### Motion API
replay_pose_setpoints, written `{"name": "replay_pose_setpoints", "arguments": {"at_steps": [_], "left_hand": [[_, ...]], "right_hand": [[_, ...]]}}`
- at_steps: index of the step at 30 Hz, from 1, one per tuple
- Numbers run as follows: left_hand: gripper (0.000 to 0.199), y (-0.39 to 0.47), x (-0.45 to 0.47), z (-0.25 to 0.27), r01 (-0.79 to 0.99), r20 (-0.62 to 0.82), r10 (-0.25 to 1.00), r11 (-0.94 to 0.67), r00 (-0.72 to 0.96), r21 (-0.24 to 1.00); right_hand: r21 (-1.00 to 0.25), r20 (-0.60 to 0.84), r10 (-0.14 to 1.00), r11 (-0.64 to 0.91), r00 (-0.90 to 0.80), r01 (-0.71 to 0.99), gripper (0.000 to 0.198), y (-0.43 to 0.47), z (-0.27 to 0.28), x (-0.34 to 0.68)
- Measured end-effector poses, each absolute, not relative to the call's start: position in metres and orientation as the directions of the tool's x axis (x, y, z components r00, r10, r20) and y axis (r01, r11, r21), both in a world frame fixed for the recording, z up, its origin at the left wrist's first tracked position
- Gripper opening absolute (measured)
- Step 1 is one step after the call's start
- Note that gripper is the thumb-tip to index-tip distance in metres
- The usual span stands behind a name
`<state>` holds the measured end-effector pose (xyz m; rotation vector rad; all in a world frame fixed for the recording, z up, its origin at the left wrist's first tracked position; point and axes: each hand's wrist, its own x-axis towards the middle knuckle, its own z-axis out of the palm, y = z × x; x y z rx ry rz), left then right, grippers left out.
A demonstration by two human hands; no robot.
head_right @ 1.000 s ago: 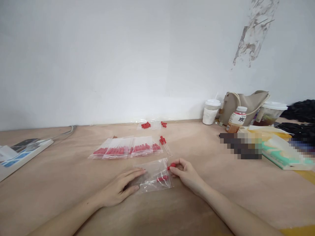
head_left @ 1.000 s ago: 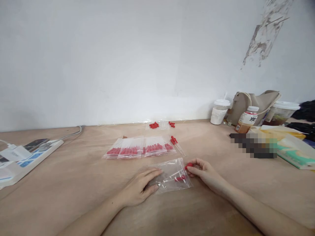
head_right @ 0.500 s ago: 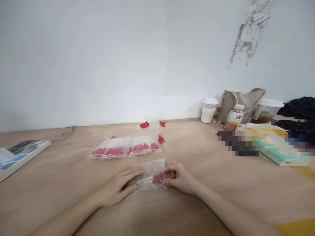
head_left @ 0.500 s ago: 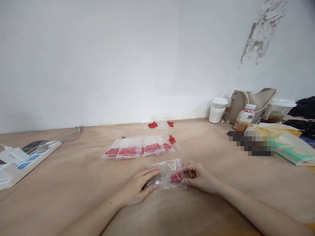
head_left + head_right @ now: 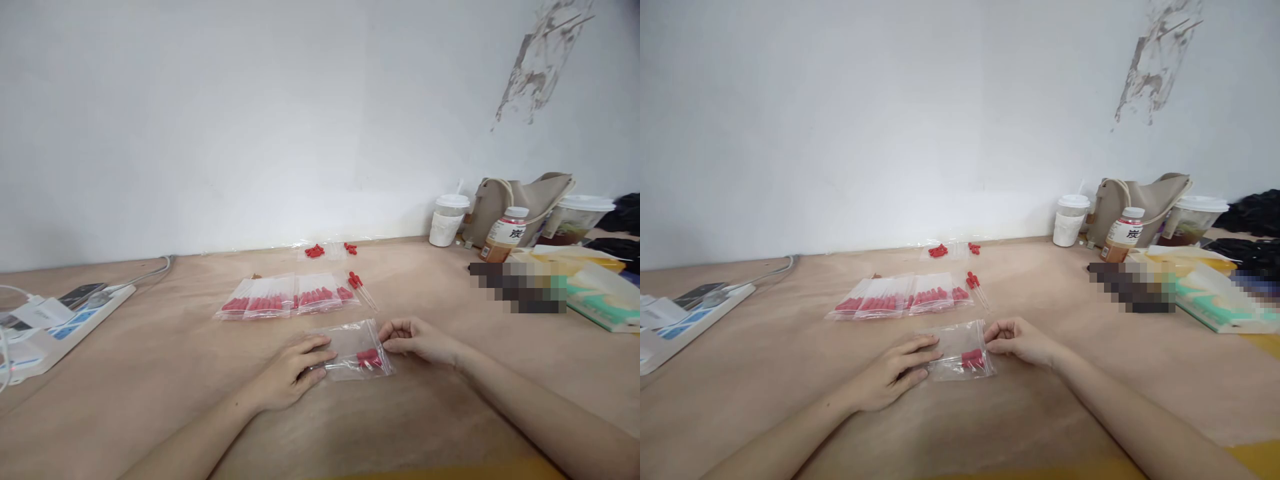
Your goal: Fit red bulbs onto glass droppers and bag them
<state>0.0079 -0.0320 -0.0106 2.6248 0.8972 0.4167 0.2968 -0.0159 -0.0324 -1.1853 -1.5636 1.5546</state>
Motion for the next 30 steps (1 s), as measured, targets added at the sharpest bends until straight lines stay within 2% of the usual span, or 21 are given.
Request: {"name": "replay_pose_setpoints", "arguments": {"at_steps": [3, 7, 10, 19, 30], "left_hand": [[0.035, -0.032, 0.008, -0.011, 0.532, 0.165, 0.629, -0.748, 0.760, 0.397], [0.035, -0.033, 0.008, -0.011, 0.529, 0.173, 0.623, -0.755, 0.763, 0.387], [0.035, -0.033, 0.008, -0.011, 0.532, 0.167, 0.627, -0.750, 0.761, 0.393], [0.035, -0.033, 0.008, -0.012, 0.534, 0.179, 0.626, -0.756, 0.759, 0.378], [0.034, -0.033, 0.007, -0.011, 0.547, 0.165, 0.636, -0.746, 0.754, 0.379]], "right_hand": [[-0.965, -0.162, 0.953, -0.099, -0.257, 0.244, 0.024, 0.003, -0.029, 0.295], [-0.862, 0.046, 0.995, -0.008, 0.093, 0.506, 0.021, 0.045, -0.023, 0.288], [-0.827, 0.066, 0.977, -0.059, 0.201, 0.559, 0.025, 0.076, -0.021, 0.281], [-0.872, -0.170, 0.969, -0.232, 0.179, 0.431, 0.030, 0.110, -0.027, 0.263], [-0.957, -0.211, 0.976, -0.217, 0.054, 0.192, 0.023, 0.103, -0.031, 0.275]]}}
